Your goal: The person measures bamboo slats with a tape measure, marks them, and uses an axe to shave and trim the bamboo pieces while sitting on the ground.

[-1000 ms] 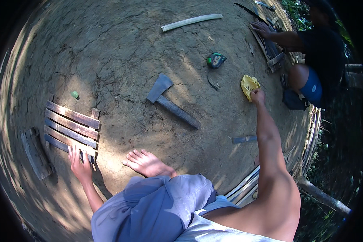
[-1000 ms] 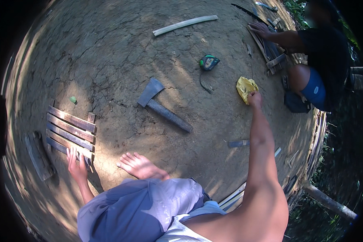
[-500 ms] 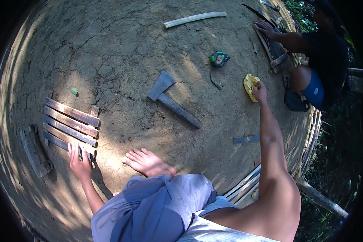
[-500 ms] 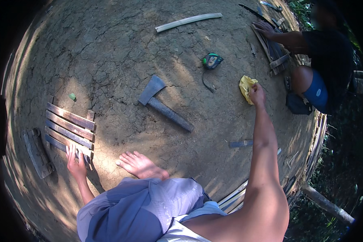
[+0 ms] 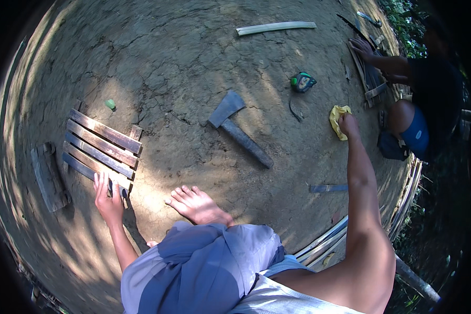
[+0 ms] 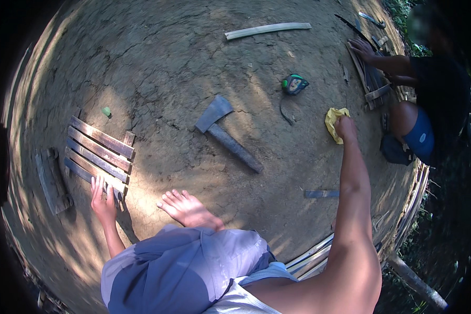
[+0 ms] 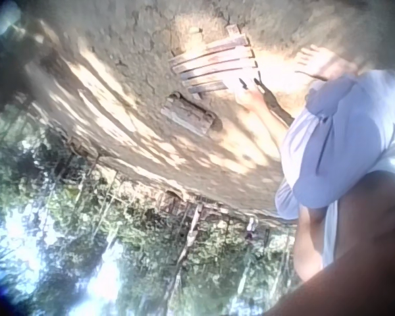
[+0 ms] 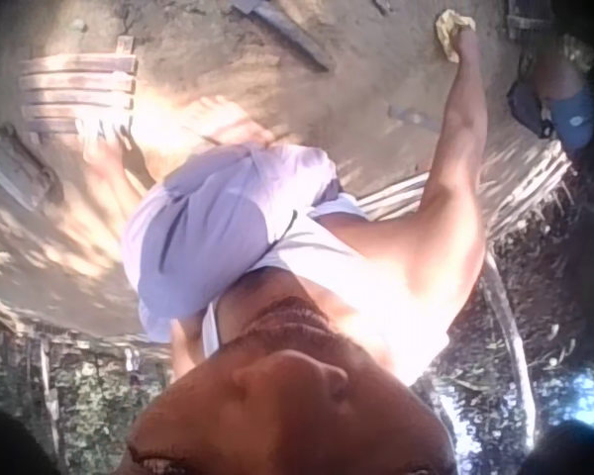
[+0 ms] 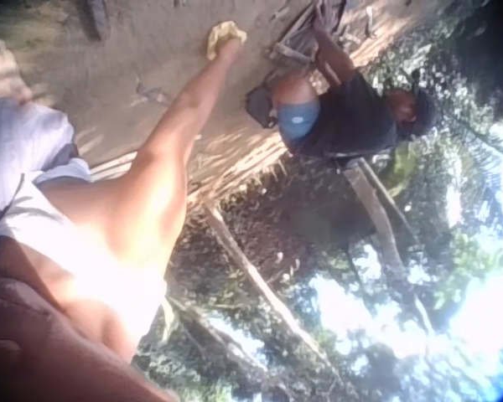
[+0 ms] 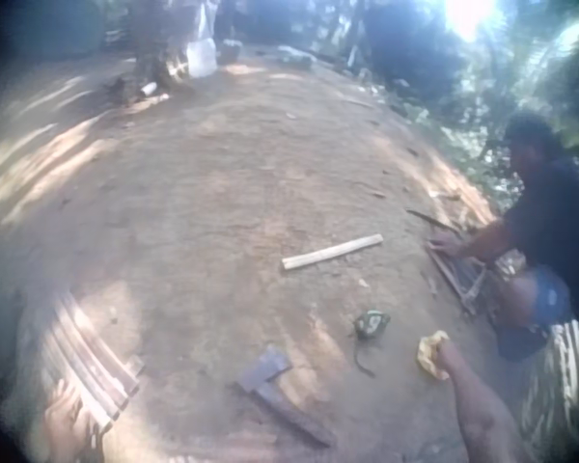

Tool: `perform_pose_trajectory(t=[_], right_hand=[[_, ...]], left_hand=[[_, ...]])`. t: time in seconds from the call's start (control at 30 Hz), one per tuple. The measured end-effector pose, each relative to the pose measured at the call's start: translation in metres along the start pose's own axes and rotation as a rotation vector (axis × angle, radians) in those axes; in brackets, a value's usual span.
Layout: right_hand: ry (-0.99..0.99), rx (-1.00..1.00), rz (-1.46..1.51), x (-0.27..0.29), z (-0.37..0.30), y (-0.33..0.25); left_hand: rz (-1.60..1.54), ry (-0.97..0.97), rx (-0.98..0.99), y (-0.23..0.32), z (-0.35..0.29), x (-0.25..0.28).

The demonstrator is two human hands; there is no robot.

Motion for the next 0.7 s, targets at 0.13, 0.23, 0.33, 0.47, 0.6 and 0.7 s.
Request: perform_pose_trajectory(t=[0.13,0.23,0.33,0.47,0.6,0.7], right_hand=[[-0.056,-0.243,0.268,-0.016,-0.006,0.033],[-0.030,-0.446,0.523,-0.019,-0.011,0.054],[-0.039,-0.649,0.740,-0.025,-0.022,0.052],[0.009,-0.728,0.868,-0.017,-0.027,0.056],[0.062,-0.671,0.819,-0.013,-0.030,0.060],[0.046,-0.603,0.793,-0.015,-0.034,0.062]], left_hand=[[-0.009,0.016,0.018,-0.008,-0.002,0.000],[-0.035,0.048,0.065,-0.016,-0.001,0.000],[-0.028,0.062,0.062,-0.021,0.001,0.003],[-0.041,0.047,0.050,-0.020,0.001,-0.001],[-0.053,0.044,0.059,-0.020,-0.001,-0.003],[-0.059,0.043,0.063,-0.016,-0.001,-0.002]])
Point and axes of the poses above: each hand's wrist, its own z-axis towards the middle knuckle, its own x-axis out of the back of the hand, y = z × x, the point moved 8 cm from there along z, towards the middle knuckle, and after that the axes turned 12 degrees about y, right-handed, at the moved point
